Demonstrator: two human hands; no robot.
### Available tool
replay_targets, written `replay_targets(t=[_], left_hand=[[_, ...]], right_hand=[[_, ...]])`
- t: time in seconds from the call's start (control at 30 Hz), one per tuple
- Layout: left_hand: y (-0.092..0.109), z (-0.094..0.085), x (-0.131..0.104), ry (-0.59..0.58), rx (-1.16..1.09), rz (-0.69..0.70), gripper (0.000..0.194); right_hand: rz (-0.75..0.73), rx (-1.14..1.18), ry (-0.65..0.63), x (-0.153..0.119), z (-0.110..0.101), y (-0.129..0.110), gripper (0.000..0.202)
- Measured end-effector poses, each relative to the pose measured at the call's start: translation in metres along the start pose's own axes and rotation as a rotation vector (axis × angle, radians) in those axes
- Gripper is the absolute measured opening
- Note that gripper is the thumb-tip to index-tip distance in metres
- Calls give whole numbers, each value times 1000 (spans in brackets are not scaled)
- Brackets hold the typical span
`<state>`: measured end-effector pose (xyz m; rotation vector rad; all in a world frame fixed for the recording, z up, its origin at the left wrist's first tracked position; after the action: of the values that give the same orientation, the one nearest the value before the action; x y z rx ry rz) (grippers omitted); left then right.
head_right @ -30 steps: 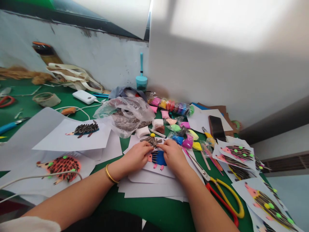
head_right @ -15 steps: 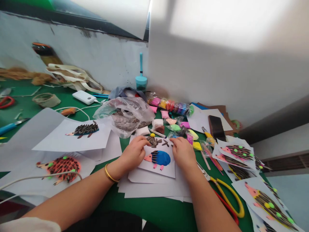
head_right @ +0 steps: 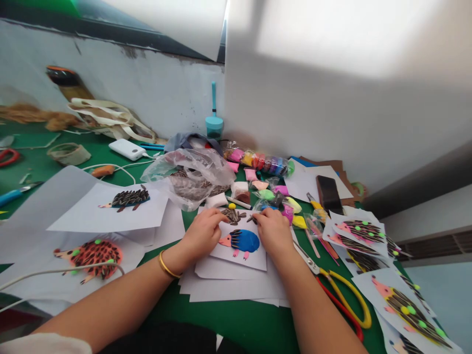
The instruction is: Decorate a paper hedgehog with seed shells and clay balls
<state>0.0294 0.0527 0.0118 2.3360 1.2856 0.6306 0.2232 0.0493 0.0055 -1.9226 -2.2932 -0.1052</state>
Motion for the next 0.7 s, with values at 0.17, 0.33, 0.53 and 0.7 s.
replay_targets(t=[0.17, 0.33, 0.53, 0.7], left_hand=[[-1, 3, 0, -10, 3, 11, 40], [0, 6, 0, -44, 23, 21, 40], [2, 6, -1, -55, 33, 22, 38], [3, 6, -2, -72, 27, 33, 38]], right_hand=[[14, -45, -24, 2, -1, -1, 23], [38, -29, 1, 2, -4, -1, 22], [154, 300, -5, -6, -10, 5, 22], [74, 607, -20, -14, -12, -5, 35]])
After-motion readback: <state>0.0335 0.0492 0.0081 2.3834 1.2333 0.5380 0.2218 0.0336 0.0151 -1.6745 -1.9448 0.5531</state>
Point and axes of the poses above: each hand's wrist, its own x-axis towards the middle knuckle, its own z-axis out of the palm, y = z × x, the point moved 7 cm from there along x, towards the middle knuckle, and after that the axes turned 4 degrees about -y, right-handed, at the moved point
